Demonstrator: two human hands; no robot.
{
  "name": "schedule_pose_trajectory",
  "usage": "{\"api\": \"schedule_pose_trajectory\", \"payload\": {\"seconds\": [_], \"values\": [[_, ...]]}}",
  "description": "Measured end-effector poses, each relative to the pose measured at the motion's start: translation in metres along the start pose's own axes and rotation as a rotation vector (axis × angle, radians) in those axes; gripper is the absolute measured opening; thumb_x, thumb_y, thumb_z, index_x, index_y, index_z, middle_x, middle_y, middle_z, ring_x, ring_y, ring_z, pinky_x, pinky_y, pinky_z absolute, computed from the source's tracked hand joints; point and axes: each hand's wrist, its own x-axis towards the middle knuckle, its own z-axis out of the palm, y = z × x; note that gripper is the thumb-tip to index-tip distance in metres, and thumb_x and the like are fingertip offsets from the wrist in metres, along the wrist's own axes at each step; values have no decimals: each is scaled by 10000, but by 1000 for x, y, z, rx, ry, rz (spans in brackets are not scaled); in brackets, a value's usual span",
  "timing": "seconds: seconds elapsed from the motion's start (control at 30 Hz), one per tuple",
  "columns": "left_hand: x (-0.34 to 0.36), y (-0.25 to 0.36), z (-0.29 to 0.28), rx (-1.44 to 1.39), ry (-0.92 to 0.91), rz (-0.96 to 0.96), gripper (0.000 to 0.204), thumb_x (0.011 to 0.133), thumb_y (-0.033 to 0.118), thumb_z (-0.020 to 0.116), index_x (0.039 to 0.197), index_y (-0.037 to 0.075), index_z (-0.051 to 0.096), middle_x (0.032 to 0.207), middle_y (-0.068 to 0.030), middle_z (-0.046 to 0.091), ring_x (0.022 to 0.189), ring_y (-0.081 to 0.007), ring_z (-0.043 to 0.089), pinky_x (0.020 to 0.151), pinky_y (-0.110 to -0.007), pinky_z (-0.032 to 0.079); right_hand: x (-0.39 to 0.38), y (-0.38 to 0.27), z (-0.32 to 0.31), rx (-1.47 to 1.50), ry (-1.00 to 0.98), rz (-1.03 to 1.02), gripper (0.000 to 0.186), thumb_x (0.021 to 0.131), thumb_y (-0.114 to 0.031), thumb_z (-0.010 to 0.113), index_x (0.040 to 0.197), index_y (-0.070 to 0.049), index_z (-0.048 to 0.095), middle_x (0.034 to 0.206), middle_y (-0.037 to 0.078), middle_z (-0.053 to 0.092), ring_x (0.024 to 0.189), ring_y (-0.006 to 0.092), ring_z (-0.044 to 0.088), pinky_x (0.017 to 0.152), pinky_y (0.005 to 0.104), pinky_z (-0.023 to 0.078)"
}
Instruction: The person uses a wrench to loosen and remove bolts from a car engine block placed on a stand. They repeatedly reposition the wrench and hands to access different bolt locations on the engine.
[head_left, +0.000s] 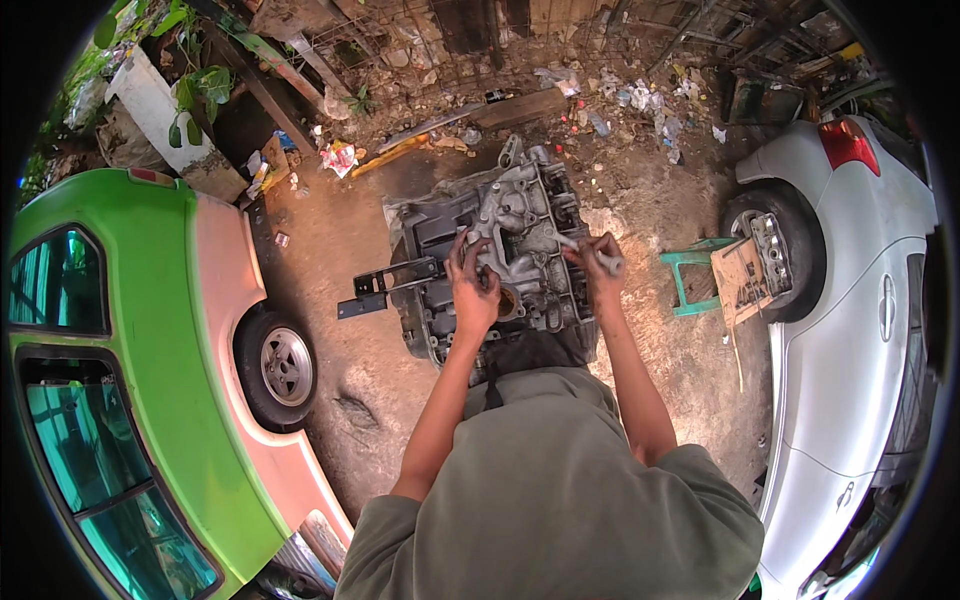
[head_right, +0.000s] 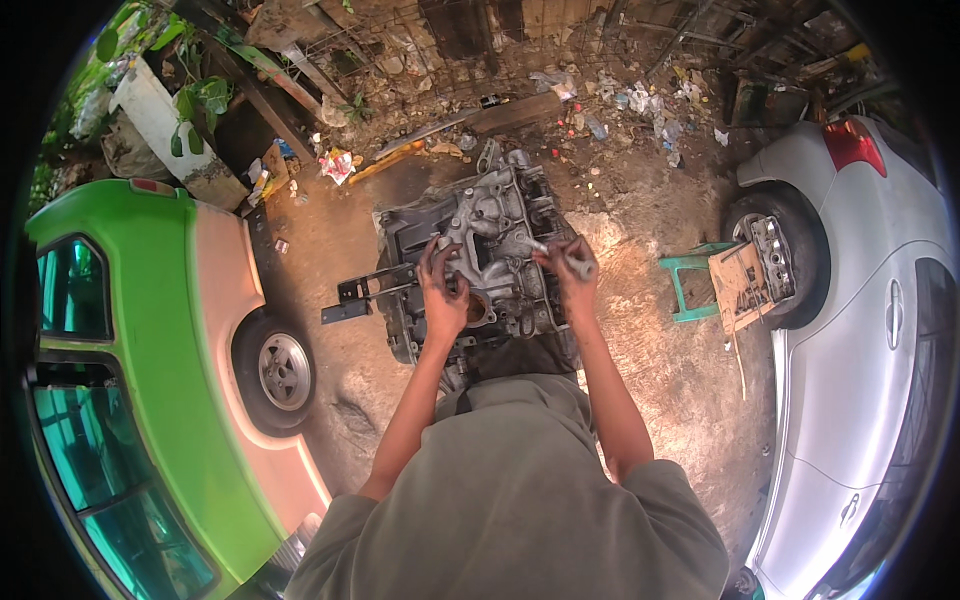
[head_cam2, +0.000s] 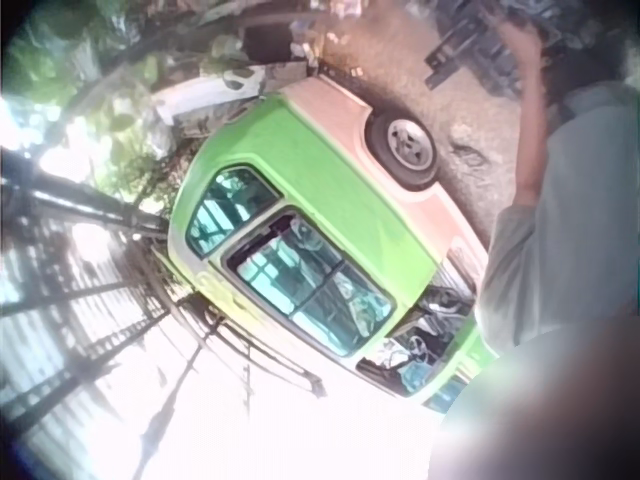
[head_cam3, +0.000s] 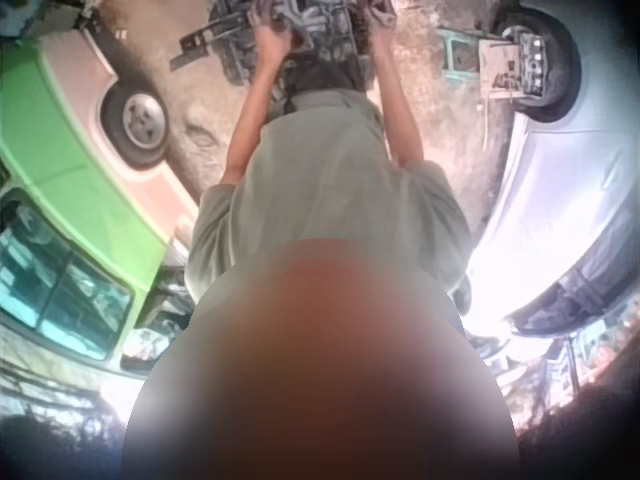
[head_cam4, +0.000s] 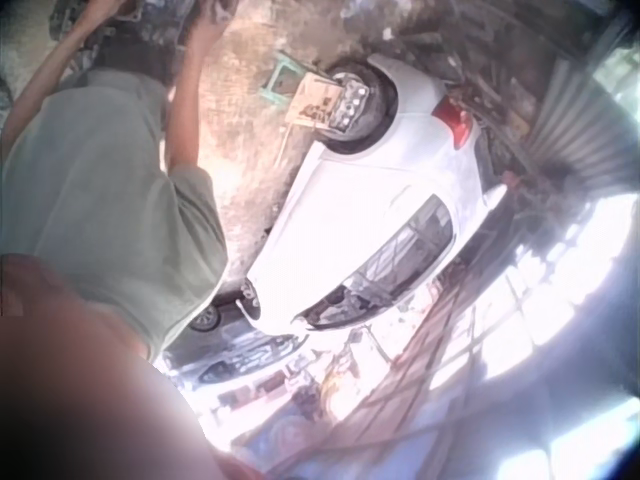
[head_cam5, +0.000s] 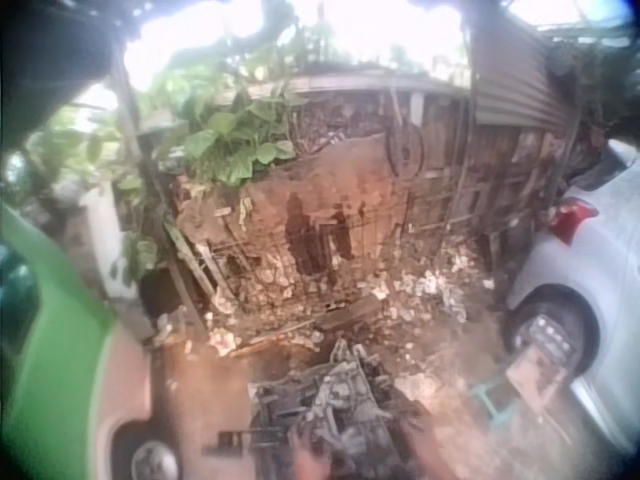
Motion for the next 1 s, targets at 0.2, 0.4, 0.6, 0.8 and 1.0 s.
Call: {"api": "schedule_pose_trajectory", "payload": {"seconds": [0.2,0.4,0.6,0.8,1.0], "values": [[0,-1,-1,66,17,55,549,796,-96,558,1309,91,616,1544,-163,386,1308,-419,447,971,-464,489,-37,18,-4,-66,-44,43,159,1025,8,545,922,-17,426,1118,167,613,1004,291,714,910,404,630],[-1,3,-2,15,8,26,552,792,-109,561,1304,90,614,1541,-166,388,1363,-418,427,983,-460,488,-45,18,0,-239,-108,-27,140,1014,24,554,898,14,477,1108,158,634,1025,248,714,907,355,601],[0,6,-3,27,8,22,550,794,-117,563,1303,85,614,1538,-170,384,1389,-411,414,979,-442,507,-45,14,3,-257,-149,-28,133,1012,26,565,906,20,485,1114,158,640,1042,233,711,926,339,580],[0,6,-3,20,12,19,536,811,-104,557,1308,87,622,1538,-176,379,1398,-415,408,991,-446,503,-39,16,0,-221,-89,17,92,1006,31,574,983,19,485,1071,153,642,1016,239,716,894,344,594],[-1,4,-3,-9,7,-3,519,822,-84,550,1308,80,626,1534,-177,387,1400,-416,407,1014,-453,488,-24,13,-8,-160,-135,81,133,994,38,588,1051,4,473,1019,136,634,938,249,729,837,345,614]]}}
